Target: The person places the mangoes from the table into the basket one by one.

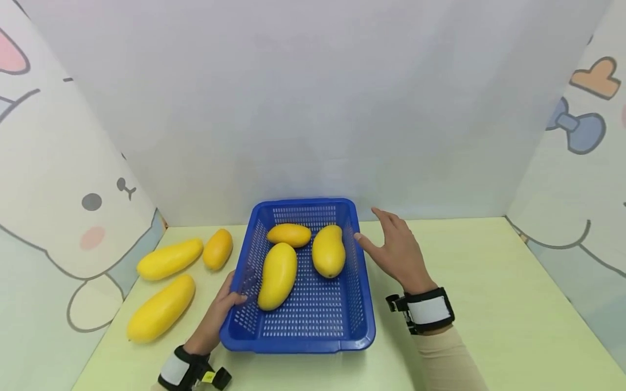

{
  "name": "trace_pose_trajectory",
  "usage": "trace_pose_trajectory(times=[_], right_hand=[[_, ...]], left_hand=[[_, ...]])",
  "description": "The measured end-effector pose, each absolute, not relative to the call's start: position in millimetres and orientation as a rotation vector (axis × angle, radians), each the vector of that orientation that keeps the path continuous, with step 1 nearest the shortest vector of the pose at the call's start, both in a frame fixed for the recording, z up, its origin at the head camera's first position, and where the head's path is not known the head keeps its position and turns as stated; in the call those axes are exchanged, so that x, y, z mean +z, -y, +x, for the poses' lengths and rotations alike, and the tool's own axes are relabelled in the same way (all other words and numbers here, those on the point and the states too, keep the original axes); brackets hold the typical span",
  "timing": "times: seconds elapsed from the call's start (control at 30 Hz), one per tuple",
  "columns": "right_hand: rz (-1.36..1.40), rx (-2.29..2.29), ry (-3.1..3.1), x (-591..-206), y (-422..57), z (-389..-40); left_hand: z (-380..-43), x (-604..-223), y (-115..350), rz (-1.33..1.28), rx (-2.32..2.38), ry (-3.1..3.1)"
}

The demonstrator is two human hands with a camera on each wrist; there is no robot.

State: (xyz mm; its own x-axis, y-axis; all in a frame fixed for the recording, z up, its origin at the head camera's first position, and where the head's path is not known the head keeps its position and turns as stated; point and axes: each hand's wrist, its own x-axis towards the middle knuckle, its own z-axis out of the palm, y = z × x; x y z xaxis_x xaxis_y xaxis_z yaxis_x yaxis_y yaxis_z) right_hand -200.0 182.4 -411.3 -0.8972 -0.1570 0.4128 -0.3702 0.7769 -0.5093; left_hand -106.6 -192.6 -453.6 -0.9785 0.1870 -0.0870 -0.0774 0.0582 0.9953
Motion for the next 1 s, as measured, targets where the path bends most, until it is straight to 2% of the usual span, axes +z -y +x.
trace_pose_trajectory(times=[0.6, 1.0], right_hand=[[0.320, 1.335, 2.735, -425, -167, -209], [0.308, 2.181, 2.541, -441, -152, -211]], left_hand=[[-105, -453, 193, 0.107, 2.023, -2.173], [-105, -455, 192, 0.090, 2.008, -2.175]])
